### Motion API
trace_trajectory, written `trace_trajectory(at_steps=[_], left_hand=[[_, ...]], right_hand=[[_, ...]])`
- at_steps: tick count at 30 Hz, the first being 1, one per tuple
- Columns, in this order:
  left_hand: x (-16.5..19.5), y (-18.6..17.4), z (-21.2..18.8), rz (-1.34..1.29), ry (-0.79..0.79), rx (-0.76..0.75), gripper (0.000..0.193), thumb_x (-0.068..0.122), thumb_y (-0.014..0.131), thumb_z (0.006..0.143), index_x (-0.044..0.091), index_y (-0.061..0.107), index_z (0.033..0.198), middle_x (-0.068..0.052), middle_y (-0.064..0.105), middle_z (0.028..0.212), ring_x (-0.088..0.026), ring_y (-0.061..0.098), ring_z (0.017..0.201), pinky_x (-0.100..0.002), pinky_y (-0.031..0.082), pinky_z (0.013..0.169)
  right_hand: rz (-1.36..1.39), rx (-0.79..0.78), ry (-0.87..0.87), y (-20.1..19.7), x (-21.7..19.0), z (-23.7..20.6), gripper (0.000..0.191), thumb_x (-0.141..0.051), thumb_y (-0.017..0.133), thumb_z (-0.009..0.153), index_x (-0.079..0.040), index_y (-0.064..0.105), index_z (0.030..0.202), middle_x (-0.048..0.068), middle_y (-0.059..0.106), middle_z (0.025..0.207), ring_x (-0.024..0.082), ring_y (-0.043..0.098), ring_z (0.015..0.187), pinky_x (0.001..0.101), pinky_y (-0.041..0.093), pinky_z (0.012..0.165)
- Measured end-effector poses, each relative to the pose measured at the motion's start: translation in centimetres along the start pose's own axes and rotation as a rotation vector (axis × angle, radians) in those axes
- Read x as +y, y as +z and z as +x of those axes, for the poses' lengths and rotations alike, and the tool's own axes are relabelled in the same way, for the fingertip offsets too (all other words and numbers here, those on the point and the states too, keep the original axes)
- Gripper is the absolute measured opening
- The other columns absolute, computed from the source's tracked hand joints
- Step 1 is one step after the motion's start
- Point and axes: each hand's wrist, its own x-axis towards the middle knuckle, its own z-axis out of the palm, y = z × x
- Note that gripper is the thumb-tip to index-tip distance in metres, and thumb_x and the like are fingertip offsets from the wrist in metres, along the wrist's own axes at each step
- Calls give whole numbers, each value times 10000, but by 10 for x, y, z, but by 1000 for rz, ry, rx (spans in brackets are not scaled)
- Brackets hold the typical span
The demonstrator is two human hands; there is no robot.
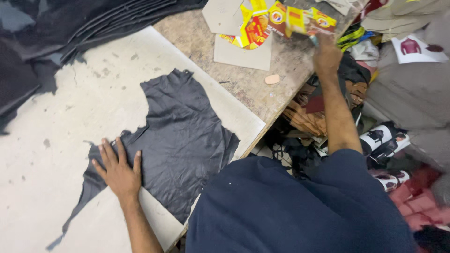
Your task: The person lays a large piece of black fabric on a table, smooths it, and places a printed paper pattern on top. They use a utility knife to cut the fabric along the pattern edges, then remove the cut piece and the pattern. The person repeats the process with a second piece of fabric.
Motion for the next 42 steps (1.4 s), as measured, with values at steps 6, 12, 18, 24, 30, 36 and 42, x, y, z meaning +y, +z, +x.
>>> trace_trajectory(at_steps=[6, 12, 18, 24, 30, 36, 42], left_hand=[[-18, 7, -3, -66, -36, -21, 600, 317, 522, 1082, 103, 412, 1632, -194, 275, 1715, -359, 237, 1585, -591, 60, 1266], [-40, -4, -6, -735, -89, 217, 588, 115, 530, 1042, 128, 430, 1622, -151, 317, 1727, -308, 309, 1612, -524, 166, 1345], [17, -55, -32, -1159, -49, 302, 421, 141, 584, 1128, 108, 558, 1547, -142, 626, 1545, -270, 638, 1406, -449, 524, 1230], [82, -85, -78, -1172, -150, -23, 611, 103, 784, 906, -28, 521, 1442, -168, 686, 1240, -214, 713, 1023, -295, 626, 851], [53, -43, -105, -934, -524, 102, 386, 15, 764, 906, -85, 662, 1265, -134, 778, 954, -146, 769, 837, -249, 610, 708], [38, -27, -127, -941, -603, 186, 293, -17, 789, 851, -92, 686, 1115, -127, 747, 915, -141, 755, 780, -258, 595, 653], [45, -33, -128, -774, -609, 92, 251, 28, 842, 819, -53, 702, 1010, -108, 743, 828, -112, 724, 679, -246, 557, 571]], right_hand=[[384, 413, 111, -3, -37, 35, 231, 27, 698, 1019, 97, 674, 1238, 244, 732, 1185, 405, 669, 1101, 494, 511, 1013], [1322, 92, 340, -48, -152, 56, 181, -95, 636, 1064, 63, 592, 987, 106, 592, 758, 196, 505, 594, 407, 434, 579], [763, -4, -639, -123, -270, 51, 78, -6, 702, 1034, 12, 764, 990, 66, 450, 604, 219, 426, 521, 400, 391, 511], [769, -431, -1132, -147, -387, 10, 466, 13, 737, 942, -253, 766, 1323, 0, 689, 1091, 158, 673, 755, 298, 536, 572], [891, -488, -784, -103, -440, -55, 585, 122, 692, 820, -123, 723, 1351, 115, 594, 1442, 215, 730, 806, 277, 582, 569], [828, -796, -312, -92, -387, -107, 263, -73, 762, 944, -140, 767, 1198, 52, 646, 1363, 263, 705, 1114, 382, 574, 930], [845, -743, -300, -92, -368, -136, 339, -120, 806, 877, -132, 768, 1214, 62, 623, 1427, 282, 644, 1250, 373, 552, 995]])
